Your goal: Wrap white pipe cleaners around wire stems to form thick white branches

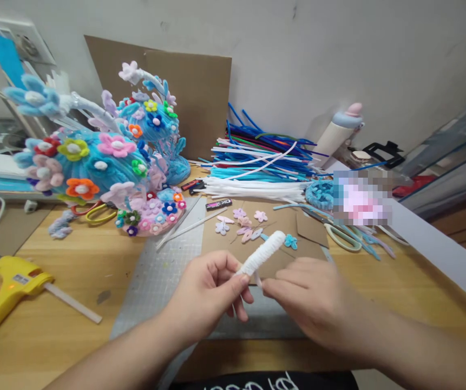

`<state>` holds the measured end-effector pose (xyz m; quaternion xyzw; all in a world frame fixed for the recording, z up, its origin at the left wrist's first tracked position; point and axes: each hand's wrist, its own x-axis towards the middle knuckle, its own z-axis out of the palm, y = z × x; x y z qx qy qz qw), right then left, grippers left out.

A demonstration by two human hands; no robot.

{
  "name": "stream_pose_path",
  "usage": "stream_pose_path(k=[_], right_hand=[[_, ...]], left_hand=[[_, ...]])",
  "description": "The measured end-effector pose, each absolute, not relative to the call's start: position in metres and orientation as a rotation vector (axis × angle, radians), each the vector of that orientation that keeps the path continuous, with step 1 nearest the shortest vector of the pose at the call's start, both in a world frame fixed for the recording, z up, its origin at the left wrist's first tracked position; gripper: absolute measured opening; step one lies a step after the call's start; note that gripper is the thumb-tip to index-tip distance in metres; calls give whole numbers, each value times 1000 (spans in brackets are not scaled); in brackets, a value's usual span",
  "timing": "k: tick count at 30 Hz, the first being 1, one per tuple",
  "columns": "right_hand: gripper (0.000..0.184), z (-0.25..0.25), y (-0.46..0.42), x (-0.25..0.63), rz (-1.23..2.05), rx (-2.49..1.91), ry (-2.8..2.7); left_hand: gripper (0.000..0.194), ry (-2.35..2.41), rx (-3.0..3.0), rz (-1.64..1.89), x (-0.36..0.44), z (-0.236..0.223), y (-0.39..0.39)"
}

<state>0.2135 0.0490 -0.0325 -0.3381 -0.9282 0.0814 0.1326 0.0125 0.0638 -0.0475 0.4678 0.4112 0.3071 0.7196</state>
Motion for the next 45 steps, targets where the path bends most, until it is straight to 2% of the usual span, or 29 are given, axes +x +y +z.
stream_pose_path(k=[5,9,11,15,19,22,29,36,41,45], right_hand=[[26,-11,43,211,85,-853,-2766],[26,10,60,213,99,-865,-2764],[22,17,73,212,285,-923,-2792],[12,17,98,207,973,-1005,-2750],[18,2,108,205,1569,-1033,-2435],[20,-12,106,207,1727,-1043,-2194],[23,-23,85,206,1528,-1043,-2075],[24,-18,60,204,774,-1154,-2398],[22,-16,52,200,198,-989,-2618],[14,-1,64,196,43,-912,-2813]], left_hand=[[18,1088,1377,646,13,-48,61],[20,1011,1632,455,10,-48,58],[20,919,1666,380,8,-45,57],[14,788,1529,326,7,-38,55],[12,782,1298,367,6,-36,55],[16,750,1132,478,5,-40,57],[25,654,901,719,7,-50,66],[25,738,896,763,8,-52,69],[19,992,1051,713,13,-49,67],[17,1070,1263,554,17,-53,64]])
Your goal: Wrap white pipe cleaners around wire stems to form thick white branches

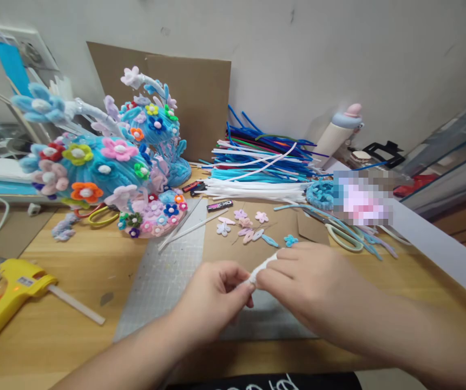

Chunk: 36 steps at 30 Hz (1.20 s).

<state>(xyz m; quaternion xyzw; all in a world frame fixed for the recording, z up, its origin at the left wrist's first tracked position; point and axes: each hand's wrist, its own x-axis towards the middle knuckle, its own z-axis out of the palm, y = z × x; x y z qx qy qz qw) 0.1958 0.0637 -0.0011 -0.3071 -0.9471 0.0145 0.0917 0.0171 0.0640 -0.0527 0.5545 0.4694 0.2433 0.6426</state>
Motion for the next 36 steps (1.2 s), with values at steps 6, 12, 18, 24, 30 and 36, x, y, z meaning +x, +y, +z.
stream_pose_path(k=[6,12,18,24,30,36], right_hand=[[9,12,110,193,1114,-1054,-2851],[25,-26,124,193,2250,-838,-1922],[23,-53,80,170,1698,-987,-1228],[9,-52,60,145,1372,-976,-1163],[5,-53,56,132,1385,-844,-1089],[13,-62,75,139,1347,-938,-981]], left_hand=[[15,872,1375,359,13,-53,55],[16,747,1169,528,6,-41,57],[18,862,1053,896,8,-45,64],[20,992,982,1031,9,-46,72],[21,894,926,1042,3,-48,84],[21,859,912,993,4,-44,80]])
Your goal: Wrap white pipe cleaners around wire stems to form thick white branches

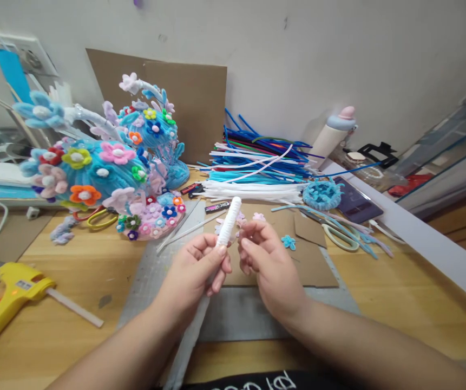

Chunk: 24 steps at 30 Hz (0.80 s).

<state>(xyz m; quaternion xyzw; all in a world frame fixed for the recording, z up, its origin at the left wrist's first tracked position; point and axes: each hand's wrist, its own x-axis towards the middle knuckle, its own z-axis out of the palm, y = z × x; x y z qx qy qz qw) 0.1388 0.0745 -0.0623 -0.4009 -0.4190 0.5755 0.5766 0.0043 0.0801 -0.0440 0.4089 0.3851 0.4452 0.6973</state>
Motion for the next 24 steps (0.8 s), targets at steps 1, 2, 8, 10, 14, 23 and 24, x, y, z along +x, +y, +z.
stream_pose_path(k=[1,2,8,10,14,23,24], right_hand=[[16,-63,78,140,1355,-956,-1034],[15,-63,80,141,1360,-977,-1102],[11,-57,78,148,1069,-1058,-1433],[11,-56,74,150,932,-1079,-1498],[12,-57,68,147,1046,-1053,-1409],[24,-62,65,140,1499,-975,-1120],[25,-62,65,141,1515,-988,-1133]], left_hand=[[22,850,915,980,5,-44,79],[22,840,918,969,5,-45,79],[20,838,934,928,4,-49,79],[22,850,925,929,5,-49,78],[23,871,919,955,6,-47,76],[21,914,895,956,8,-48,77],[21,917,896,947,8,-49,78]])
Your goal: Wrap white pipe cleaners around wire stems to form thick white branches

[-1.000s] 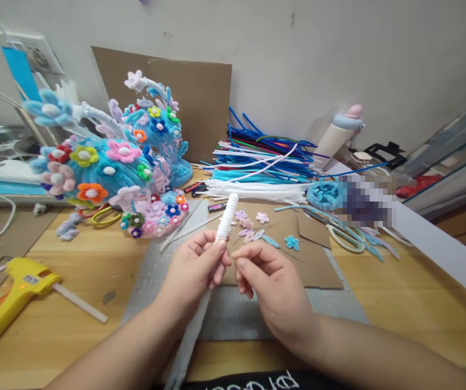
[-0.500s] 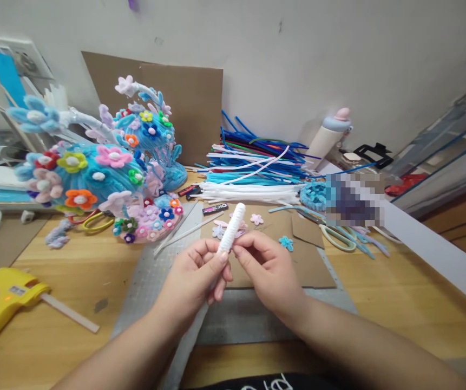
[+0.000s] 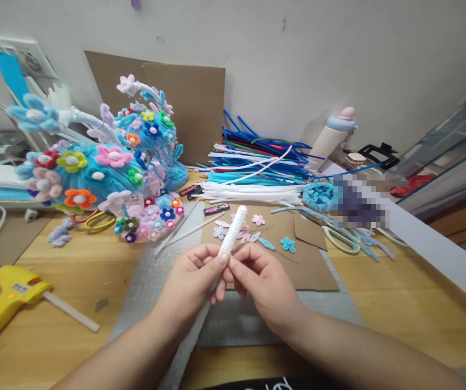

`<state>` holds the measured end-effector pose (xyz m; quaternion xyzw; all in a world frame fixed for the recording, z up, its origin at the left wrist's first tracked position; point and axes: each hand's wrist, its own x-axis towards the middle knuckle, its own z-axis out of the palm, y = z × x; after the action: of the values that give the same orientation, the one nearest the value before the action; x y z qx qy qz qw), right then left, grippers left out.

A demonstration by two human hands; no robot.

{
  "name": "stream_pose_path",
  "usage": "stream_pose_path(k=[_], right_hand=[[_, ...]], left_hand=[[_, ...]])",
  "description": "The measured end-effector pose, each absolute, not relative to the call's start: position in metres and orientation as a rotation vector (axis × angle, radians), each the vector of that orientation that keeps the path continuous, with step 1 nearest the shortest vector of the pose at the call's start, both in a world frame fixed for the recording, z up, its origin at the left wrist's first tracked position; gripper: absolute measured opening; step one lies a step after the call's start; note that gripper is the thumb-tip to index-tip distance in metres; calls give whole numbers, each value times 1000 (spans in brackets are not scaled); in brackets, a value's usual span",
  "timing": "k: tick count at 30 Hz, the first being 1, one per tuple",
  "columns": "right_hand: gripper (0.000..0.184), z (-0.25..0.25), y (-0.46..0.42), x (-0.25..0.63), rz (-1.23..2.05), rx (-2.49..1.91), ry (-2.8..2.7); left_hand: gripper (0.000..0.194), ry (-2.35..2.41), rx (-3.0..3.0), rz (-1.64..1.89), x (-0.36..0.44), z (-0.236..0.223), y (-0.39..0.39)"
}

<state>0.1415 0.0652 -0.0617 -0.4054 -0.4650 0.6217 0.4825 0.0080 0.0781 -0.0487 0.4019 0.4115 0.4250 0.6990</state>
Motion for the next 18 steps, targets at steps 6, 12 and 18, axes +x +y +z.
stream_pose_path(k=[6,12,18], right_hand=[[29,-56,79,156,1568,-1058,-1191],[25,-51,91,165,1653,-1015,-1301],[30,-58,94,175,1971,-683,-1281]], left_hand=[[24,929,886,853,9,-52,81],[25,881,864,774,12,-54,80],[26,748,789,710,11,-54,81]])
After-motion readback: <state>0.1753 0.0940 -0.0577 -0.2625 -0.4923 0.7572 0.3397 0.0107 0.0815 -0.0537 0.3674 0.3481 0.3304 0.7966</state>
